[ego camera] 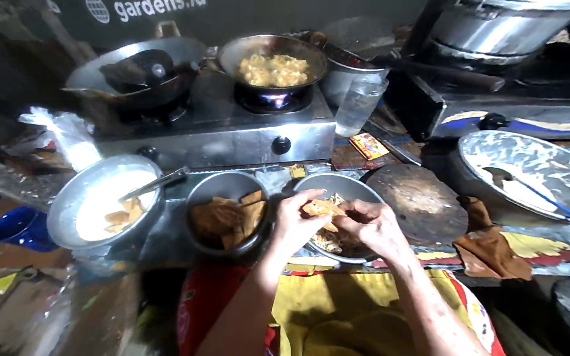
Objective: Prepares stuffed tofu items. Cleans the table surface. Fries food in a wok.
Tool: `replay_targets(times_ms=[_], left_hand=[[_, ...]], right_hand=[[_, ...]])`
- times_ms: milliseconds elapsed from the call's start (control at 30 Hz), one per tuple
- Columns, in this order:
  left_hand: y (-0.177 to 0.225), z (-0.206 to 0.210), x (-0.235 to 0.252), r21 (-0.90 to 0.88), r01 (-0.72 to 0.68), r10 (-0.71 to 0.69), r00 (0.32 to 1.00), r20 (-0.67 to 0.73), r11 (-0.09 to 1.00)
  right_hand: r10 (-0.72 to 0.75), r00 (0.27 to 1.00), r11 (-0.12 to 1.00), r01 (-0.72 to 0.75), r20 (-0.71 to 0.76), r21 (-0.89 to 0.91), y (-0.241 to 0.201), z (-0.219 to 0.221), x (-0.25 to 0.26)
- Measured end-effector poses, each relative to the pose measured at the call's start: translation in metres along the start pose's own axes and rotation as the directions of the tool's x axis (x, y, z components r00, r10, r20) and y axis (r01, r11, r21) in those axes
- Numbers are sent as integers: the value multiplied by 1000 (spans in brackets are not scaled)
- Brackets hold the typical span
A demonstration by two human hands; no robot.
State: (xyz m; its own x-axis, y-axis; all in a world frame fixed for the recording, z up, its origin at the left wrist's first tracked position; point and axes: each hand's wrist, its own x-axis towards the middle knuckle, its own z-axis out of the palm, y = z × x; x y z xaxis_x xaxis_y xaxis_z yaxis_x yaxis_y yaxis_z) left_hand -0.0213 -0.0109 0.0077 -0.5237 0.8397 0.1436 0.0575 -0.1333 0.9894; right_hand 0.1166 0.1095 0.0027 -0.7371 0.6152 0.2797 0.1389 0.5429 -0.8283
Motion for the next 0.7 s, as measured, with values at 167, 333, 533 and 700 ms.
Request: replay_targets(times_ms=[167, 333, 533, 700], left_hand=[[0, 1, -1, 164, -104, 92, 993, 78, 981], [12, -7, -5, 186, -150, 144, 989, 41, 971], [33, -78, -17, 500, -197, 235, 972, -14, 843], [37, -145, -34, 656, -302, 427, 904, -34, 692]], right_hand=[[-92, 996, 995, 92, 5, -39, -1, -3, -1], [-187, 982, 982, 187, 10, -26, -6, 1, -2], [-296, 955, 955, 296, 6, -26, -5, -13, 0], [-285, 937, 952, 252, -201, -175, 15, -21, -6]])
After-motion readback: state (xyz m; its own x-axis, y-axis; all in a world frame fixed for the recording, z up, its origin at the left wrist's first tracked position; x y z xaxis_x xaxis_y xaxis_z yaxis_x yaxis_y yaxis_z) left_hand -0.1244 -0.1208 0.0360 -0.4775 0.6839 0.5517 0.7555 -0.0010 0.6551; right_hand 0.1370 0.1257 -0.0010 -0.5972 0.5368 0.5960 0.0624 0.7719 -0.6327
